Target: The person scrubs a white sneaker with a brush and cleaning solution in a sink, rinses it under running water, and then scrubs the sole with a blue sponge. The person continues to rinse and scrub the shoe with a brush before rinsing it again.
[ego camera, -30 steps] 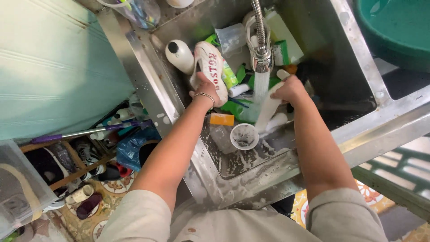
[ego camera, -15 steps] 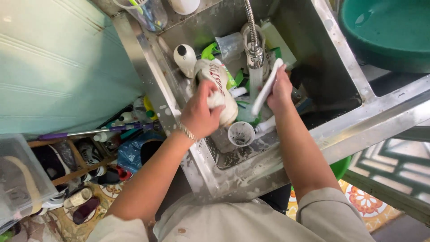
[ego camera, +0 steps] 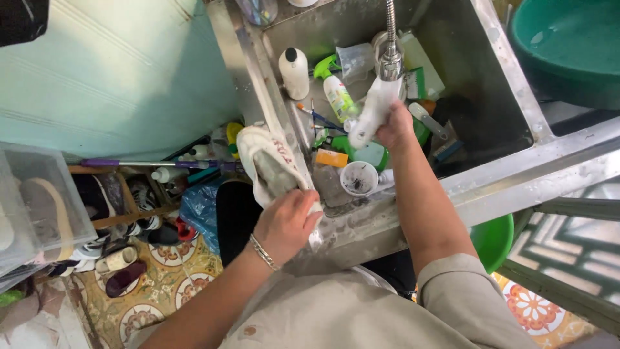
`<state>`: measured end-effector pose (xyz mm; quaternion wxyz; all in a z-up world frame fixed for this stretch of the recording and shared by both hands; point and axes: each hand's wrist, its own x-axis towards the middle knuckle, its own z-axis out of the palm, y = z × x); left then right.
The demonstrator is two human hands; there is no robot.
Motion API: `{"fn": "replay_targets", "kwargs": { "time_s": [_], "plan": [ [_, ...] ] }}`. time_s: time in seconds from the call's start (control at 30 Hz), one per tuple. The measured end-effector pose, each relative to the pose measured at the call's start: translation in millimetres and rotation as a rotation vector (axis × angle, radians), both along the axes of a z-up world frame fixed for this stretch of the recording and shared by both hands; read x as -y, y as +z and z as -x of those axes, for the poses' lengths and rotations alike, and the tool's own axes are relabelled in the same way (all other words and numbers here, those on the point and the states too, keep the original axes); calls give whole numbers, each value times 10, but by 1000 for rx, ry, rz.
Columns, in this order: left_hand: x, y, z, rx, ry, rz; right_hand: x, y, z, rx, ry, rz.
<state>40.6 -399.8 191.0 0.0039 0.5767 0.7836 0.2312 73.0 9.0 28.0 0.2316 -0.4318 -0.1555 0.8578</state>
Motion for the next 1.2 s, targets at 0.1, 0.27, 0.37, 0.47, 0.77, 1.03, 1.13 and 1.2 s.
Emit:
{"fn": "replay_targets", "kwargs": {
  "time_s": [0.1,0.27,0.37,0.47,0.77,1.03,1.13,1.2],
  "plan": [
    [105,54,-162,30,66,4,122,284,-60,-155,28,-18],
    [172,63,-289,100,-14,-49,74,-40,-232,8,60,-126],
    [251,63,-359,182,-69,-58,249,163,-327,87,44,-212],
    [294,116,-411,266,-52,-58,548,657,-419,154,31,-238],
    [223,506,-219,55,116,13,900,891,-660,-88,-38,-296],
    [13,596,140,71,226,558,939,886,-696,-233,11,-330],
    [53,398,167,105,202,435,915,784,-718,-312,35,-337],
    [78,381,188,62,178,346,902,722,-726,-377,51,-355]
  ]
}}
